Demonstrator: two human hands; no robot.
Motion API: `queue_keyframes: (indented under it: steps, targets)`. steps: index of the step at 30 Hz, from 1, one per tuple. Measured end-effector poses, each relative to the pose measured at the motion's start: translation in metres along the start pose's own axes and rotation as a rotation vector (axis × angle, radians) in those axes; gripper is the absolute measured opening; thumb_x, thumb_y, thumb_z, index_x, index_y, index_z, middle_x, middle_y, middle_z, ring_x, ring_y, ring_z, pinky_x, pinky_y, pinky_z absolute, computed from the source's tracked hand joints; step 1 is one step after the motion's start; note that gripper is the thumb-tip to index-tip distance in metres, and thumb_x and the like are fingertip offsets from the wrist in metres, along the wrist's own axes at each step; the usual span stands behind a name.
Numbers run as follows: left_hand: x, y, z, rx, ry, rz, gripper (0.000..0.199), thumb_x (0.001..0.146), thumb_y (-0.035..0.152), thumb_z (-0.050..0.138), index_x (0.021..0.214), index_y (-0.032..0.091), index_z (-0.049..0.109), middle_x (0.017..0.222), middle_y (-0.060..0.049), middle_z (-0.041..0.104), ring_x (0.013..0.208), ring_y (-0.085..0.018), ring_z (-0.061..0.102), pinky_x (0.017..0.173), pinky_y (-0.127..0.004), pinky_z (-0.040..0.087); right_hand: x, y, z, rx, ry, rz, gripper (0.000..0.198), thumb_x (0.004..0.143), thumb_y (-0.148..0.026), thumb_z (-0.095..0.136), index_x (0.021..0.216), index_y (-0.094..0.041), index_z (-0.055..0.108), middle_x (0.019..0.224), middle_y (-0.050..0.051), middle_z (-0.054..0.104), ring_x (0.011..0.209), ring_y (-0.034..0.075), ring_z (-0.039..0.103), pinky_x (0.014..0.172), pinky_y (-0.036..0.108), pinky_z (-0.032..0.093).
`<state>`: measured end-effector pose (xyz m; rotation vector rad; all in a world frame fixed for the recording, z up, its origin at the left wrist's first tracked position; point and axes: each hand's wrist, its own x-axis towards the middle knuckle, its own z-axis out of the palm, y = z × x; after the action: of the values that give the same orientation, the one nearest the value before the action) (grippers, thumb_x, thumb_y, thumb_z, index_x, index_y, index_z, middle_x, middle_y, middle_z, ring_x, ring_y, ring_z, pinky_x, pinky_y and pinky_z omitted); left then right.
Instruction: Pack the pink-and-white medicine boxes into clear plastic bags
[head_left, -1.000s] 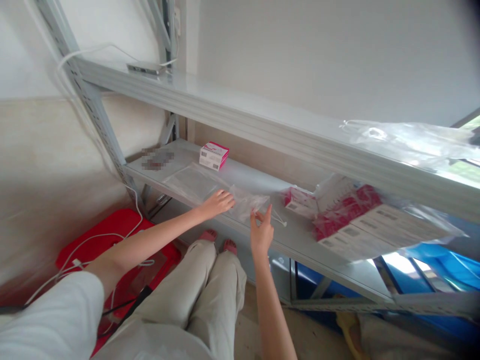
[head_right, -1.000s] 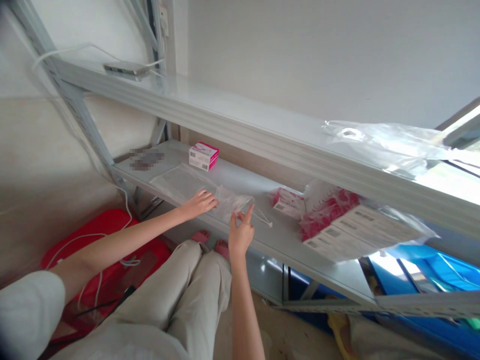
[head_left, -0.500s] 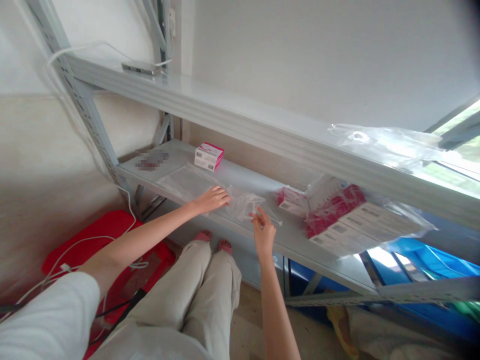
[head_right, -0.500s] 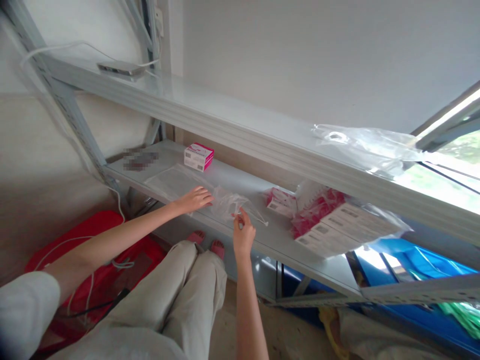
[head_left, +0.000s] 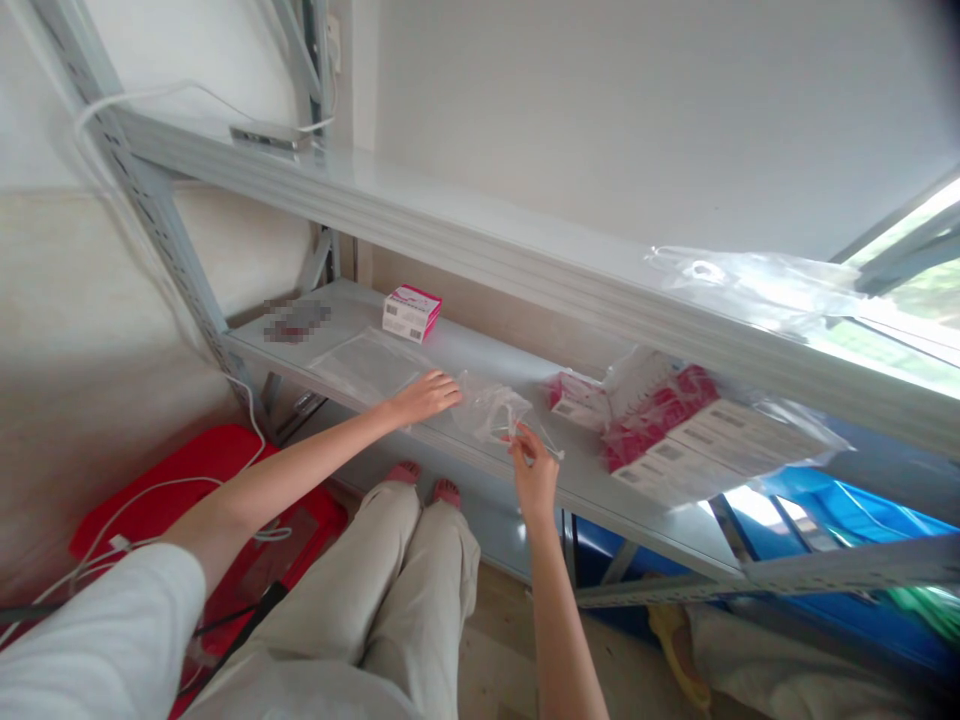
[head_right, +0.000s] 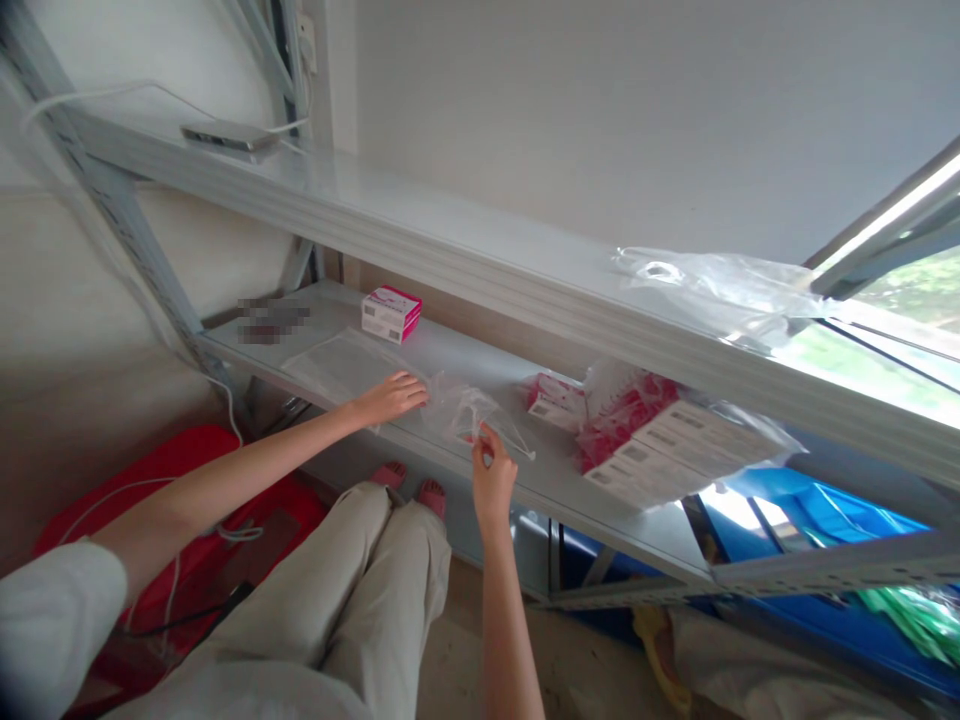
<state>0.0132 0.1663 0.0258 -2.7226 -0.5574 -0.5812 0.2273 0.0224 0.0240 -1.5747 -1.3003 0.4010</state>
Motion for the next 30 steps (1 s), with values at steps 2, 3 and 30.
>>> queue_keyframes:
  steps: [2,3,30]
  targets:
    - [0.001,0.000,0.002,-0.015,0.023,-0.027,0.026,0.092,0.025,0.055,0.116,0.016,0.058,0.108,-0.010,0.063,0.103,-0.022,0.055,0.092,-0.035,0.034,0.000,0.003,-0.003,0.010,-0.012,0.013,0.042,0.081,-0.038,0.050,0.115,-0.016,0.063,0.088,0.009,0.074,0.078,0.022,0.068,0.083,0.038,0.048]
    - [0.002,0.001,0.003,-0.019,0.035,-0.036,0.034,0.090,0.029,0.058,0.121,0.016,0.055,0.113,-0.011,0.062,0.106,-0.023,0.054,0.093,-0.036,0.034,0.000,0.004,-0.004,0.013,-0.021,0.017,0.043,0.082,-0.038,0.050,0.115,-0.016,0.063,0.088,0.009,0.074,0.078,0.022,0.068,0.083,0.038,0.047]
    - [-0.005,-0.008,0.015,0.112,0.169,0.023,0.014,0.092,0.018,0.049,0.089,0.016,0.063,0.093,-0.005,0.066,0.093,-0.018,0.055,0.089,-0.033,0.036,-0.003,0.049,-0.036,0.020,0.085,0.045,0.047,0.081,-0.046,0.050,0.111,-0.014,0.066,0.074,0.006,0.070,0.065,0.018,0.063,0.073,0.033,0.048]
